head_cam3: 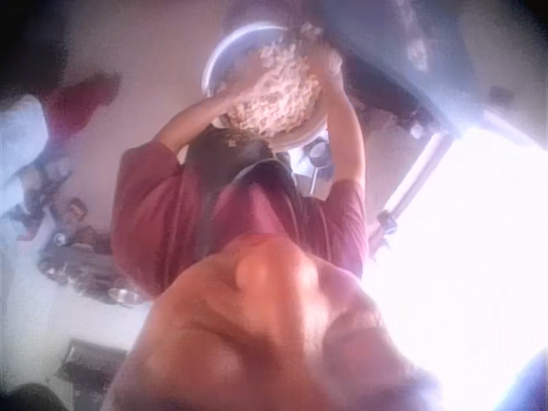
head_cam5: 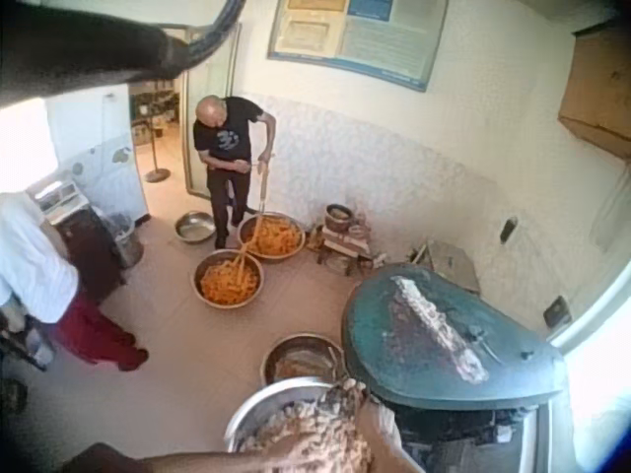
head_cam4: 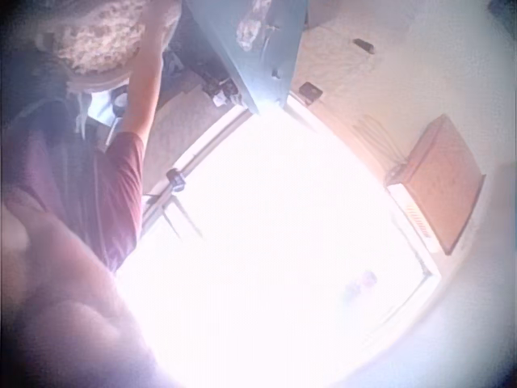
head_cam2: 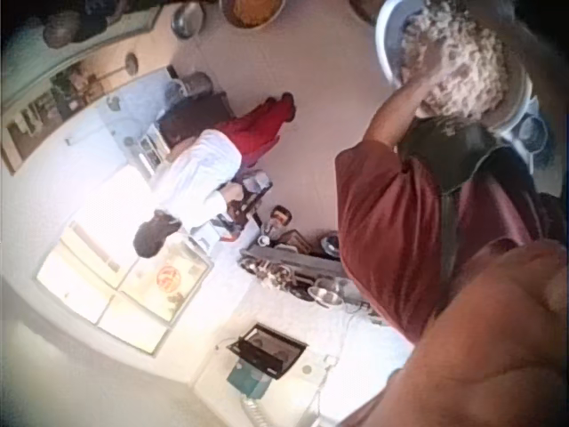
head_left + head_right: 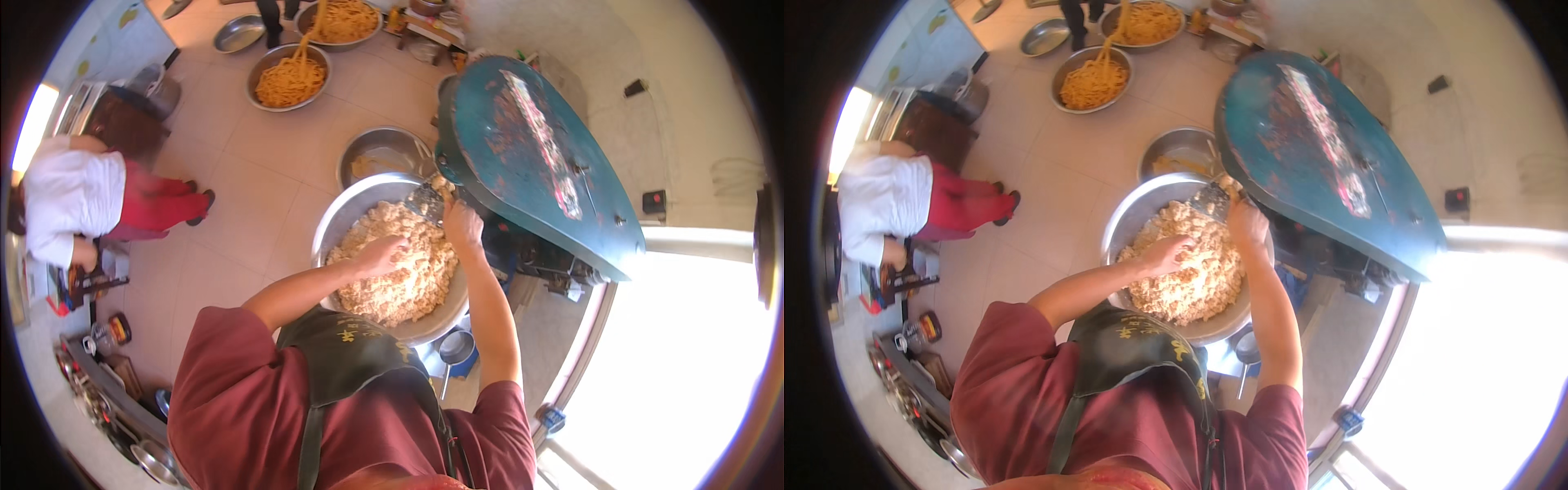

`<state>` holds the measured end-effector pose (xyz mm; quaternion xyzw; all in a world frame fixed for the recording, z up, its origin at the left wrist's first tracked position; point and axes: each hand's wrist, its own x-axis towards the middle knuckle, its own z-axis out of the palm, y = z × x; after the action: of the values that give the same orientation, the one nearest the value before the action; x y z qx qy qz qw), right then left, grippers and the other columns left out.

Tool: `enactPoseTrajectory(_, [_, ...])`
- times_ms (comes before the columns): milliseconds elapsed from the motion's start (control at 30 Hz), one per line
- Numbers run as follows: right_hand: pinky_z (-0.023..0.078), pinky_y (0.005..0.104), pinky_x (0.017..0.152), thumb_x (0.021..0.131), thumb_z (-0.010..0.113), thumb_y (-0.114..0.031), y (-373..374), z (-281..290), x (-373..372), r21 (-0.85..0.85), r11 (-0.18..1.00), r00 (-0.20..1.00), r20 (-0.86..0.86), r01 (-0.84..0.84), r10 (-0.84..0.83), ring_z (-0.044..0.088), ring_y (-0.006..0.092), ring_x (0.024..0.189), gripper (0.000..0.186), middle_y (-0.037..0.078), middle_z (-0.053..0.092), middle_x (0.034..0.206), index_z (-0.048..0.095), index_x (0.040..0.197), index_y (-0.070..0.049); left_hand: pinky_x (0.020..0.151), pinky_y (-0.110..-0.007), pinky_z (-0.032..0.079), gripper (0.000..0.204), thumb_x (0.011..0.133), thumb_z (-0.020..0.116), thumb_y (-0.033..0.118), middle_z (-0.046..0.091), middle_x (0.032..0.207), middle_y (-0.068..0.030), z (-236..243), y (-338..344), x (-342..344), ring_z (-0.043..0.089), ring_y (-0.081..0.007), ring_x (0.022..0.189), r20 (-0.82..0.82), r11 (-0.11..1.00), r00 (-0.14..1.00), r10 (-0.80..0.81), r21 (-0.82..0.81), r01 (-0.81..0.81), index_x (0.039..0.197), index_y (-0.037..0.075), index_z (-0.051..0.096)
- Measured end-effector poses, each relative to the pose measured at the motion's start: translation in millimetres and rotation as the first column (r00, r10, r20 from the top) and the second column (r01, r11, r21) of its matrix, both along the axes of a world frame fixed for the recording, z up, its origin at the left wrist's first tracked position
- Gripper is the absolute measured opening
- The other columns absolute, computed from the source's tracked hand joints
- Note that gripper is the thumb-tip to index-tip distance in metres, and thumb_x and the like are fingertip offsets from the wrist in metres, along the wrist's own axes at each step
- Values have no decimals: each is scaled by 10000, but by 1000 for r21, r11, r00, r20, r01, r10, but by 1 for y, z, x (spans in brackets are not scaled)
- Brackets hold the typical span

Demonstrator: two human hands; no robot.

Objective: The person mixes and kneads dough in a large metal bowl by hand and using a wooden paddle, while occasionally adding liquid from a small pot.

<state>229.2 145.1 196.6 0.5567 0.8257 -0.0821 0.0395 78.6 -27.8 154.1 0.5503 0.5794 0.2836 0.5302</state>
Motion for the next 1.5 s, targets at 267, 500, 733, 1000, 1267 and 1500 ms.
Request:
enactPoseTrajectory(267, [568, 483, 642, 949, 543, -361, 4, -14, -4, 136, 989, 993, -87, -63, 75, 684, 408, 674, 384, 243, 673, 716, 634, 865, 2, 705, -362, 553, 495, 782, 666, -60, 606, 1206, -187, -28, -3, 4, 673, -254, 883, 124, 999, 992, 37, 33, -42, 1228, 32, 471])
enactPoseTrajectory(500, [568, 478, 621, 967, 511, -383, -9, -17, -12, 114, 992, 998, -34, -48, 52, 693, 389, 670, 409, 226, 674, 689, 627, 804, -25, 689, -408, 552, 590, 841, 634, 36, 644, 1046, -251, -36, -10, -11, 679, -327, 825, -34, 998, 998, 61, -2, -61, 1368, 55, 370])
enactPoseTrajectory(733, [580, 454, 642, 982, 479, -329, -20, 11, 3, 18, 1000, 987, 159, 16, -19, 712, 340, 708, 357, 197, 703, 762, 686, 977, -39, 759, -437, 537, 609, 873, 687, 108, 645, 1042, -272, -69, -23, -22, 671, -355, 902, -215, 999, 976, 18, 47, -8, 1384, 12, 371])
enactPoseTrajectory(1000, [563, 487, 736, 965, 523, -393, -2, 2, -16, -6, 990, 989, 21, 144, -143, 697, 405, 781, 456, 260, 687, 786, 680, 838, 15, 841, -383, 518, 834, 835, 690, 96, 547, 1257, -298, -33, -20, -22, 643, -311, 1004, 45, 983, 998, -33, -177, 40, 1514, 9, 213])
enactPoseTrajectory(1267, [563, 468, 742, 992, 414, -253, -6, -19, -16, 1, 1000, 995, 101, -5, 5, 691, 361, 886, 385, 163, 694, 1059, 531, 1356, -200, 683, -274, 458, 771, 821, 580, 9, 562, 1005, -85, -36, -7, -27, 532, -133, 780, 416, 979, 909, -31, -170, 111, 1515, 106, 257])
enactPoseTrajectory(1500, [571, 477, 691, 983, 475, -320, 12, -26, -7, 77, 991, 994, 43, -107, 104, 707, 364, 806, 338, 197, 711, 848, 646, 1162, -90, 781, -321, 495, 698, 824, 554, -53, 534, 1205, -137, -11, 20, -17, 562, -165, 942, 237, 999, 971, -42, 7, 41, 1461, 93, 311])
